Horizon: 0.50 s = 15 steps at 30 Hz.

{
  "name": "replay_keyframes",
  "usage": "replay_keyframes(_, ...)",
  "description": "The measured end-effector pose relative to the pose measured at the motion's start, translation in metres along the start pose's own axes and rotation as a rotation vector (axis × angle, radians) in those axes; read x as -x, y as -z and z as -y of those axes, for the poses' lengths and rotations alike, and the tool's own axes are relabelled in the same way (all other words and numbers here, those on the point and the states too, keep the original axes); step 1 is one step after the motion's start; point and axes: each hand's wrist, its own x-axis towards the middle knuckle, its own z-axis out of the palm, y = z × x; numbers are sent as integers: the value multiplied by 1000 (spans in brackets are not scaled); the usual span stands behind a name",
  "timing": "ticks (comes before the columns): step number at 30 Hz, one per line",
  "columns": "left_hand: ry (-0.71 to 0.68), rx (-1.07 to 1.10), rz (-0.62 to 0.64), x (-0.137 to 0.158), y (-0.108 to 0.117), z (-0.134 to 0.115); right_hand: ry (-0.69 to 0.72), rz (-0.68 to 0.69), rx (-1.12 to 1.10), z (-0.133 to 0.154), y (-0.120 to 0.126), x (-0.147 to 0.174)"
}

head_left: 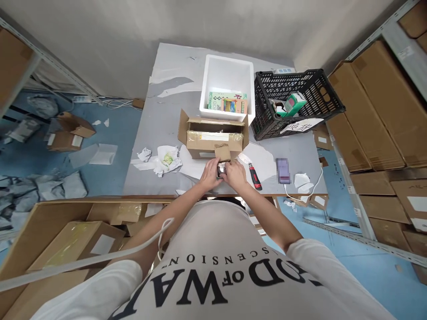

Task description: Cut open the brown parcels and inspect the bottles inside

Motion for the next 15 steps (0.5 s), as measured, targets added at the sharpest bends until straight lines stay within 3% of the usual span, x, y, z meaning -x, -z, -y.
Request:
replay_keyframes(4,22,-59,-8,-2,-5,2,-89,80,34,15,3,-16)
replay_keyframes(7,23,-80,-8,0,-5,1,-76,112,74,19,4,-26)
replay_keyframes(11,74,-72,-13,2,-7,-3,38,64,75,8,17,-19)
replay_keyframes(15,102,-72,-42,-1,-6,-9,227,-69,49,-16,52,-4)
